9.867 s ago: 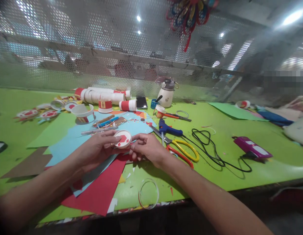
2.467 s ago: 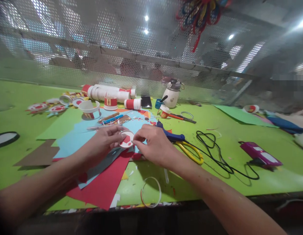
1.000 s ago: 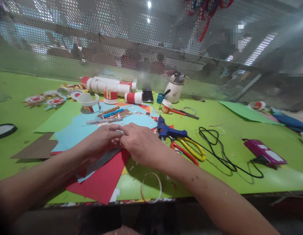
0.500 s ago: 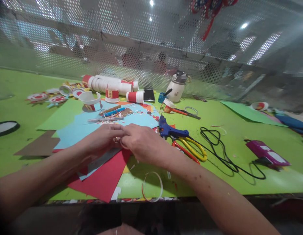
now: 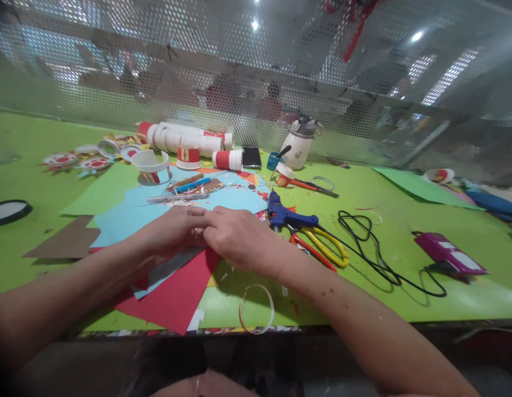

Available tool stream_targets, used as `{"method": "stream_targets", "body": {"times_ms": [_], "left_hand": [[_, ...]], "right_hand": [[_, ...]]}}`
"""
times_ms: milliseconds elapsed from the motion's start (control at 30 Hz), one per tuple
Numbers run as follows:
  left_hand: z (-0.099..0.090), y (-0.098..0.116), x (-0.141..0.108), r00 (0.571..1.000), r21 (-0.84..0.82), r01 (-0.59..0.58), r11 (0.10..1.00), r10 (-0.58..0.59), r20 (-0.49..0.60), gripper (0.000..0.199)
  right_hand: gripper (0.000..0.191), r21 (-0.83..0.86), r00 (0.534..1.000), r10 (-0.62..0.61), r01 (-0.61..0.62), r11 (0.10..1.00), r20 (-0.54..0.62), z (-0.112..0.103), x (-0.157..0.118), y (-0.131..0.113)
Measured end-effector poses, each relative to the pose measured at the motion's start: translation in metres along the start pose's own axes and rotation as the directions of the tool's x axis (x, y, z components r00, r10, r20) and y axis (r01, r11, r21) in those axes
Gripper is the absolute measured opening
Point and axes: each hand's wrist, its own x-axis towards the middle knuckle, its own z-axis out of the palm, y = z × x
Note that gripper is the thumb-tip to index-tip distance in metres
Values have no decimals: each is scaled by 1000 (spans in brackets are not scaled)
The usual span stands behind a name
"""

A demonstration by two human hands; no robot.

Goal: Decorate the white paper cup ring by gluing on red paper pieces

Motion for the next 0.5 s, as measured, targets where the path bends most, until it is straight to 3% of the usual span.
{"method": "stream_targets", "body": {"times_ms": [133,233,300,367,433,500], "left_hand": [[-2,1,2,995,4,93,996,-93,45,19],[-4,4,3,995,-28,92,995,-91,51,10],[-4,9,2,996,-58,69,996,-65,56,6],[-4,14,0,999,-117,40,992,-36,41,6],[-3,19,-2,1000,-195,23,981,-20,19,10],[-3,23,-4,1000,-253,22,967,-20,13,15]], "right_hand": [[28,73,998,57,-55,996,-33,-6,-2,2],[24,196,975,160,-128,972,-155,-18,-6,6],[19,278,919,278,-201,939,-278,-24,-10,10],[15,381,827,436,-299,875,-354,-28,-14,14],[12,513,748,597,-405,757,-289,-28,-17,18],[12,633,710,697,-497,593,-96,-26,-19,20]]}}
